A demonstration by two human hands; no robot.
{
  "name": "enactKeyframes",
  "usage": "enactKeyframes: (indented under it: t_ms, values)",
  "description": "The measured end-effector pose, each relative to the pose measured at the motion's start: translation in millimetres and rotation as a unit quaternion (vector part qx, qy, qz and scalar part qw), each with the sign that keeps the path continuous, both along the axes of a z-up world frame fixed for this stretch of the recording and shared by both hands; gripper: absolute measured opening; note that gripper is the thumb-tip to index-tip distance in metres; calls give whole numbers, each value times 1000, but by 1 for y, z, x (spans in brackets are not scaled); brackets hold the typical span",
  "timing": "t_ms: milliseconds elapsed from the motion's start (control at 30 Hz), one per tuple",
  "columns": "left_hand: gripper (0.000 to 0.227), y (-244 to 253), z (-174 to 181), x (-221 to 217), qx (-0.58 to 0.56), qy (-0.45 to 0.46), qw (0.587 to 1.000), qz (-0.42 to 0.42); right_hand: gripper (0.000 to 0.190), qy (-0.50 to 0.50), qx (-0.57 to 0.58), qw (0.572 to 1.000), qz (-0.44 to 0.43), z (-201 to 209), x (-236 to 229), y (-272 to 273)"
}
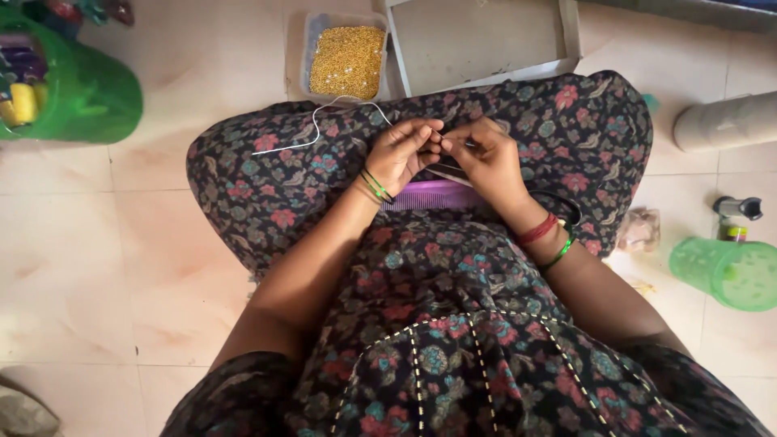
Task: The recorder is sewing beads onto the edge of a white fabric or garment while sitting on the floor.
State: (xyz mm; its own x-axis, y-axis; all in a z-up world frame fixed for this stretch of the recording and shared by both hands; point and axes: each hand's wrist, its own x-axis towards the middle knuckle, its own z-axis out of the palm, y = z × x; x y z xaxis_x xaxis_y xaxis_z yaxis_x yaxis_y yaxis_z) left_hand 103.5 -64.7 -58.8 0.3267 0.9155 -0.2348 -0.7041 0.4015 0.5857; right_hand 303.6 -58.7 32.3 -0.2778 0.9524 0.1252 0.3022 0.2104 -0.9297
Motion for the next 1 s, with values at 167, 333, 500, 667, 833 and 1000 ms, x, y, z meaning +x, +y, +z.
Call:
enactKeyframes:
  t_ms: [167, 333, 500, 667, 833, 1000]
  values:
    - [24, 0, -3, 0, 16, 6, 1000, -20, 7, 11, 16, 1000, 8, -2, 0, 1]
    - [23, -1, 0, -1, 21, 6, 1000, -20, 7, -10, 12, 1000, 10, -1, 1, 0]
    - [22, 0, 1, 0, 18, 12, 1000, -19, 6, 12, 2, 1000, 13, -6, 2, 1]
    - [21, 0, 7, -1, 19, 19, 999, -25, 8, 35, 3, 999, 25, -5, 0, 1]
    - [17, 1, 3, -2, 28, 39, 998, -43, 20, 148, -104, 982, 53, -11, -1, 1]
    - [12, 1, 0, -5, 12, 63, 995, -79, 31, 151, -129, 977, 73, -8, 2, 4]
